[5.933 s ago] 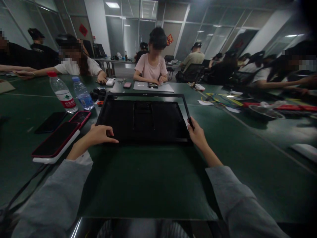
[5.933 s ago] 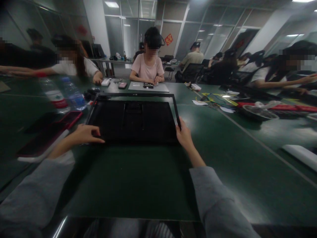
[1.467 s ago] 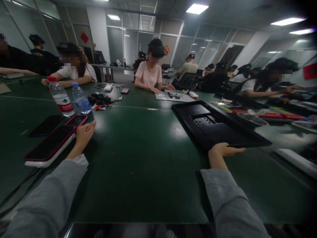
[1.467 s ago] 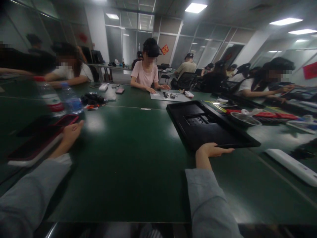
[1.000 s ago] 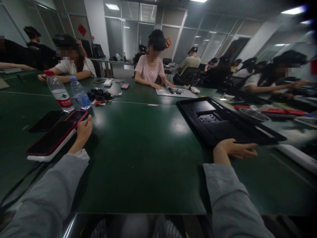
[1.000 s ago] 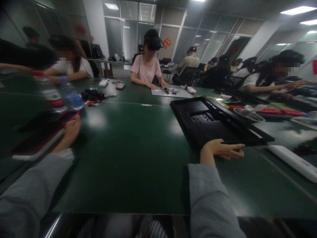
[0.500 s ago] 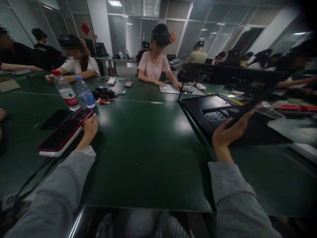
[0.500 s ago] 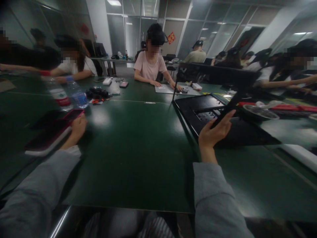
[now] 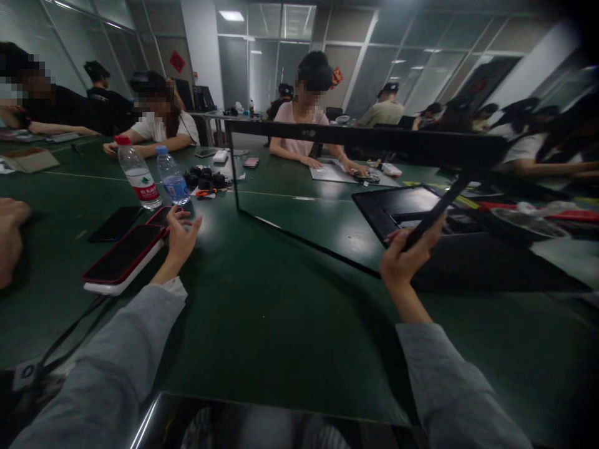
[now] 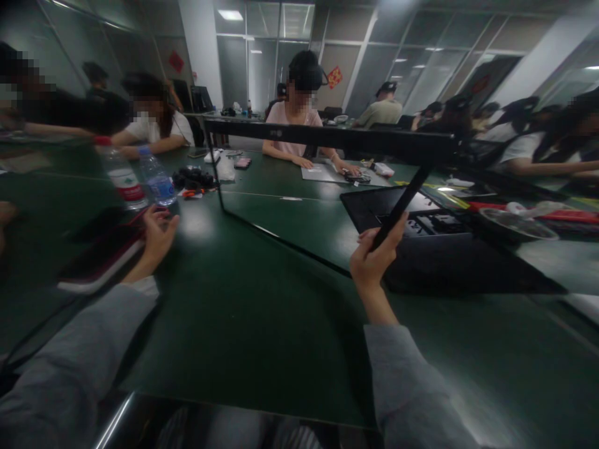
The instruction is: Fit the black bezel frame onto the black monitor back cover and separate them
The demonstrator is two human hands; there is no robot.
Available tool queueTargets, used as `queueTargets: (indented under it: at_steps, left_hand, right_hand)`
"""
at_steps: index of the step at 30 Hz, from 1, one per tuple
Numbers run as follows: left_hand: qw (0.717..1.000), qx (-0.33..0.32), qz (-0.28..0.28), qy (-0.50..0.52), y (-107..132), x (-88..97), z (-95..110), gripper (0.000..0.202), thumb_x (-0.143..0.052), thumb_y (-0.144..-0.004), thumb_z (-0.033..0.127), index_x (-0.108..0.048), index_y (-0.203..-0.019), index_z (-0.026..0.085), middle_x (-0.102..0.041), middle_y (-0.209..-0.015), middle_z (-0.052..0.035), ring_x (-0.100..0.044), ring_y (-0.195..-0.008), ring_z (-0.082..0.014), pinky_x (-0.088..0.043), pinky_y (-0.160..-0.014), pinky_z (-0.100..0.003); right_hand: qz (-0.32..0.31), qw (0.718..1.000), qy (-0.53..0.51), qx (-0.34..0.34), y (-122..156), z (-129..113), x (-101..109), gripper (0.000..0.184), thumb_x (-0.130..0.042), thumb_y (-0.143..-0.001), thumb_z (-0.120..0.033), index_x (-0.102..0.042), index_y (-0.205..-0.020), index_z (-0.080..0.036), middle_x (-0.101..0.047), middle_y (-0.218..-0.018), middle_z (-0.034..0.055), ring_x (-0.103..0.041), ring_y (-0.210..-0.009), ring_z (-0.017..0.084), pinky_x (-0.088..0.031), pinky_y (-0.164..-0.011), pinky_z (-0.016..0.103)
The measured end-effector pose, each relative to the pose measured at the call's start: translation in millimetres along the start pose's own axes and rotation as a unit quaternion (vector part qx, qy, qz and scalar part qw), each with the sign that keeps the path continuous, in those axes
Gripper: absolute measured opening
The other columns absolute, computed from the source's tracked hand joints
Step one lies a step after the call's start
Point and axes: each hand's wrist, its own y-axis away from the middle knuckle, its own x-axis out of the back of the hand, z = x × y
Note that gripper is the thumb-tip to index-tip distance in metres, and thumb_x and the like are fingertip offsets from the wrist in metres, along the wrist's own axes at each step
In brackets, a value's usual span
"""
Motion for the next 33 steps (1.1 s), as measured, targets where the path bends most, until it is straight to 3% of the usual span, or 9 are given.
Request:
queueTargets:
  at_steps: [3, 8, 10, 13, 16, 19, 23, 29, 33]
  left_hand:
    - [0.999, -0.003, -0.011, 0.037, 4, -4.1, 8, 0.092, -0.082, -0.082, 0.061, -0.038, -0.154, 0.022, -0.063, -0.138, -0.0180, -0.073, -0.096, -0.0214, -0.060, -0.084, -0.039]
    - [0.975, 0.124, -0.154, 0.101, 16, -3.9, 40, 0.063, -0.053, -0.101, 0.069, -0.054, -0.137, 0.018, -0.075, -0.093, -0.0082, -0.068, -0.059, -0.0154, -0.058, -0.062, -0.030]
    - [0.968, 0.167, -0.160, 0.101, 18, -2.7, 49, 0.056, -0.052, -0.104, 0.065, -0.059, -0.129, 0.016, -0.074, -0.084, -0.0067, -0.065, -0.053, -0.0140, -0.054, -0.057, -0.027]
    - [0.970, 0.184, -0.139, 0.073, 17, -0.2, 50, 0.048, -0.058, -0.102, 0.056, -0.061, -0.125, 0.014, -0.075, -0.084, -0.0068, -0.063, -0.052, -0.0133, -0.051, -0.055, -0.026]
    - [0.981, 0.143, -0.130, -0.017, 15, 2.7, 42, 0.050, -0.068, -0.094, 0.049, -0.064, -0.129, 0.013, -0.078, -0.090, -0.0089, -0.068, -0.061, -0.0173, -0.053, -0.062, -0.028]
    - [0.977, 0.084, -0.125, -0.151, 16, 4.8, 36, 0.041, -0.069, -0.090, 0.042, -0.073, -0.120, 0.016, -0.081, -0.103, -0.0129, -0.076, -0.090, -0.0266, -0.056, -0.082, -0.034]
    - [0.959, 0.084, -0.157, -0.223, 16, 5.5, 34, 0.037, -0.068, -0.086, 0.042, -0.080, -0.111, 0.016, -0.082, -0.112, -0.0153, -0.075, -0.107, -0.0332, -0.054, -0.096, -0.040]
    - [0.951, 0.110, -0.195, -0.213, 12, 5.4, 29, 0.042, -0.066, -0.085, 0.044, -0.082, -0.111, 0.015, -0.082, -0.111, -0.0149, -0.075, -0.107, -0.0339, -0.055, -0.095, -0.040]
    - [0.941, 0.064, -0.210, -0.256, 13, 6.1, 25, 0.042, -0.063, -0.087, 0.046, -0.084, -0.107, 0.016, -0.080, -0.115, -0.0181, -0.073, -0.109, -0.0362, -0.055, -0.095, -0.043]
  right_hand:
    - [0.008, 1.000, -0.003, 0.000, 5, -8, -6, 0.070, -0.035, -0.107, -0.039, -0.018, -0.171, -0.015, -0.061, -0.081, 0.0010, -0.062, -0.067, 0.019, -0.059, -0.081, 0.042]
    - [-0.047, 0.994, -0.011, -0.095, 10, -7, -17, 0.077, -0.034, -0.107, -0.044, -0.013, -0.171, -0.007, -0.069, -0.091, 0.0084, -0.063, -0.070, 0.020, -0.058, -0.075, 0.038]
    - [-0.075, 0.989, 0.018, -0.124, 14, 1, -22, 0.082, -0.037, -0.105, -0.049, -0.015, -0.171, -0.005, -0.072, -0.096, 0.0118, -0.067, -0.076, 0.024, -0.058, -0.082, 0.043]
    - [-0.155, 0.972, 0.054, -0.169, 20, 15, -29, 0.082, -0.047, -0.099, -0.058, -0.036, -0.162, -0.007, -0.074, -0.094, 0.0132, -0.069, -0.083, 0.031, -0.055, -0.090, 0.050]
    - [-0.214, 0.954, 0.058, -0.203, 26, 27, -33, 0.071, -0.053, -0.093, -0.063, -0.060, -0.141, -0.011, -0.073, -0.086, 0.0121, -0.068, -0.081, 0.032, -0.054, -0.088, 0.050]
    - [-0.205, 0.953, 0.073, -0.212, 29, 33, -34, 0.062, -0.059, -0.088, -0.064, -0.071, -0.123, -0.015, -0.073, -0.085, 0.0126, -0.067, -0.079, 0.031, -0.054, -0.085, 0.049]
    - [-0.211, 0.942, 0.045, -0.259, 28, 42, -37, 0.061, -0.064, -0.080, -0.055, -0.073, -0.121, -0.012, -0.073, -0.082, 0.0121, -0.068, -0.076, 0.030, -0.055, -0.082, 0.047]
    - [-0.218, 0.936, -0.046, -0.271, 27, 62, -42, 0.053, -0.062, -0.074, -0.041, -0.073, -0.118, -0.014, -0.078, -0.107, 0.0160, -0.074, -0.103, 0.033, -0.055, -0.100, 0.051]
    - [-0.239, 0.934, -0.071, -0.257, 29, 71, -44, 0.051, -0.062, -0.072, -0.036, -0.073, -0.117, -0.014, -0.077, -0.115, 0.0165, -0.072, -0.116, 0.034, -0.053, -0.109, 0.054]
